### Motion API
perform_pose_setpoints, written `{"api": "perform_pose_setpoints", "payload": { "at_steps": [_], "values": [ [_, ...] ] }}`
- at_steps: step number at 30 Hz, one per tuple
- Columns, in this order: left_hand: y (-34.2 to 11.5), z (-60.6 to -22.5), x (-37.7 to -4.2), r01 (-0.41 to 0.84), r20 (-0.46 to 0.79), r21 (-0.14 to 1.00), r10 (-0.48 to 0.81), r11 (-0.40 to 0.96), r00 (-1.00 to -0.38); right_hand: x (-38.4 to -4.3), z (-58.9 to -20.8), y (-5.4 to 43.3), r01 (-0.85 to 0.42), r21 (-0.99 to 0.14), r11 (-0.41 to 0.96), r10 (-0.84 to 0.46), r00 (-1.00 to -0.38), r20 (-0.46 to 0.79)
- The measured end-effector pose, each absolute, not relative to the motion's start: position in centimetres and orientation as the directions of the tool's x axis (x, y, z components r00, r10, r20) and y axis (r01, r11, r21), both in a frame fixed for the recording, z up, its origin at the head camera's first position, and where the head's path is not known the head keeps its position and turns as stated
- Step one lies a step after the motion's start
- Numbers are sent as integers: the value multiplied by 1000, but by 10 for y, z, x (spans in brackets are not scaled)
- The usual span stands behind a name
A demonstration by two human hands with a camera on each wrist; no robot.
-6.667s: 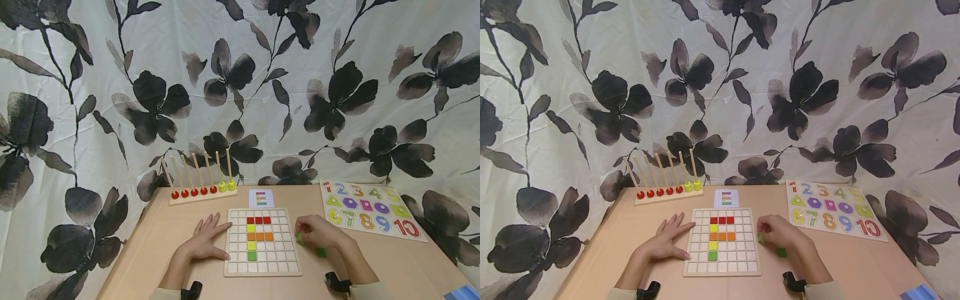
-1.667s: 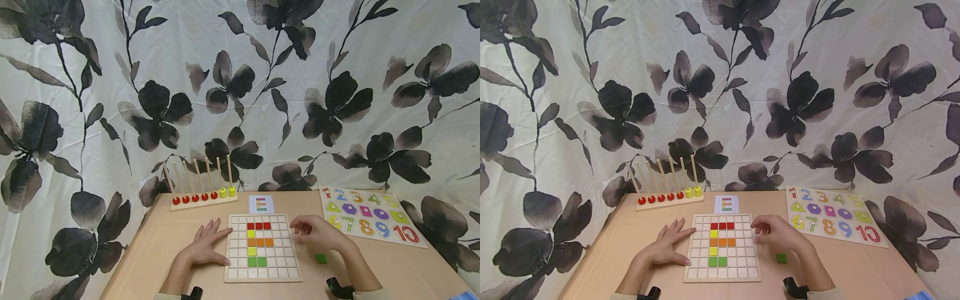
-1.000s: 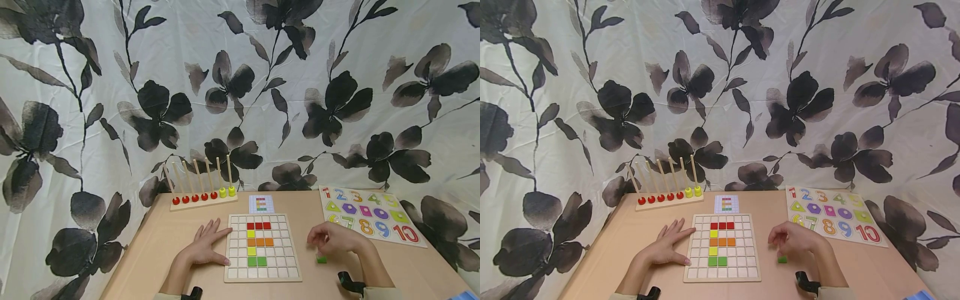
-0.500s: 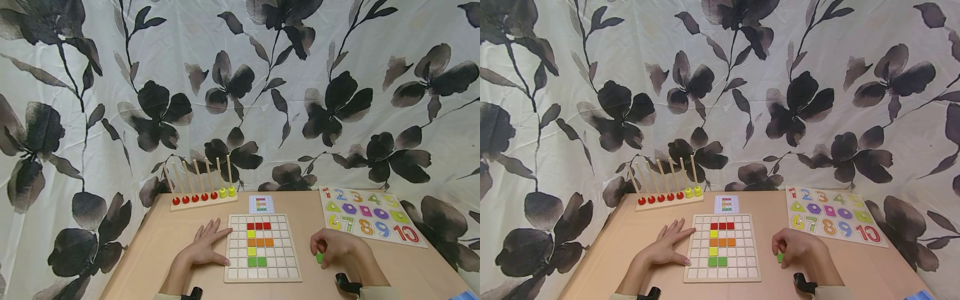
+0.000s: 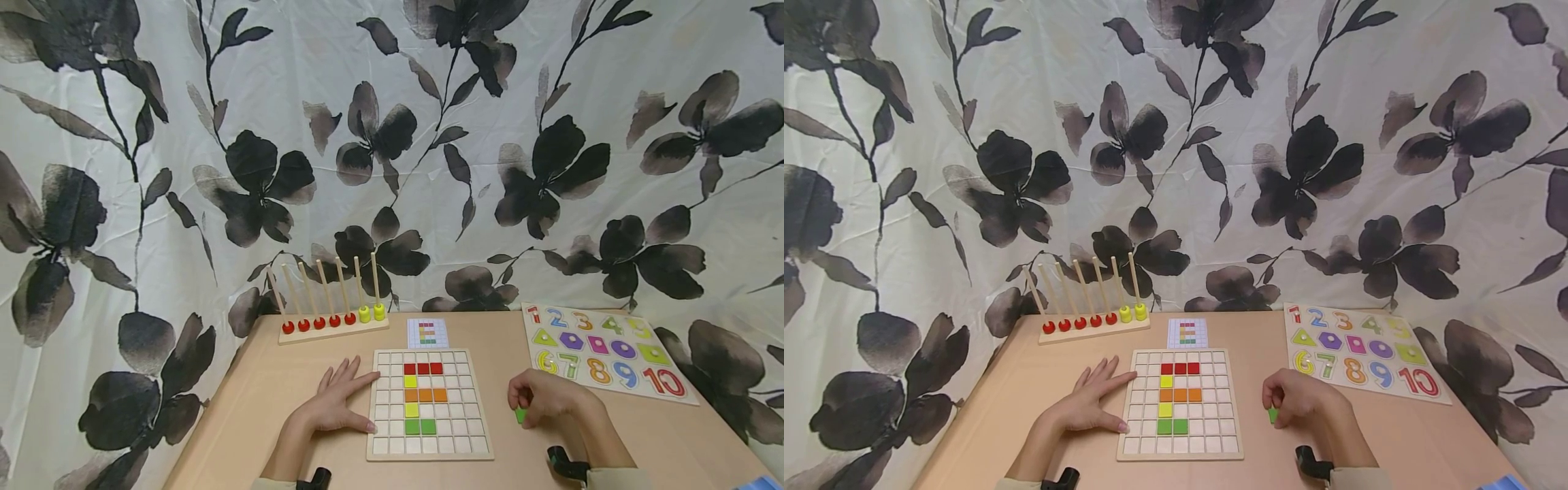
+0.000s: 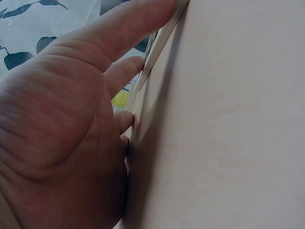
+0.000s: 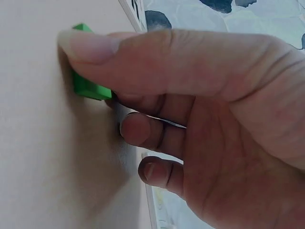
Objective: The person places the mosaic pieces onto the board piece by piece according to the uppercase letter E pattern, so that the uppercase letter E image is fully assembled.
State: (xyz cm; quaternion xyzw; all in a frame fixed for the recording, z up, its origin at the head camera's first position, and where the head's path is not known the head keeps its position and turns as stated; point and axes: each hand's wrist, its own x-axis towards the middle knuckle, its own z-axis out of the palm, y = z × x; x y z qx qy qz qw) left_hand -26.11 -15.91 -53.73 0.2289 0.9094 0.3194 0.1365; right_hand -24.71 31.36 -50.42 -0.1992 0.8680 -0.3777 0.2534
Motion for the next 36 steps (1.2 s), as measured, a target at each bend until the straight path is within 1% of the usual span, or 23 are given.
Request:
{"api": "perform_pose_setpoints", "payload": {
  "at_steps": [6, 11, 19, 26, 29, 36],
  "values": [
    [-160, -539, -262, 330, -105, 636, 501, 698, -859, -247, -504, 310, -180, -732, 657, -511, -820, -258],
    [-160, -539, -262, 328, -106, 636, 501, 698, -859, -250, -507, 309, -198, -733, 651, -519, -821, -238],
    [-159, -539, -261, 331, -102, 644, 506, 690, -856, -252, -509, 306, -230, -764, 602, -546, -817, -184],
    [-159, -539, -261, 332, -103, 641, 507, 692, -856, -252, -508, 302, -221, -800, 558, -553, -818, -160],
    [-159, -539, -262, 332, -104, 636, 504, 696, -857, -253, -507, 299, -241, -810, 535, -546, -830, -114],
    [-160, -539, -262, 328, -107, 634, 499, 701, -860, -255, -501, 280, -299, -851, 432, -508, -860, 45]
  ]
}}
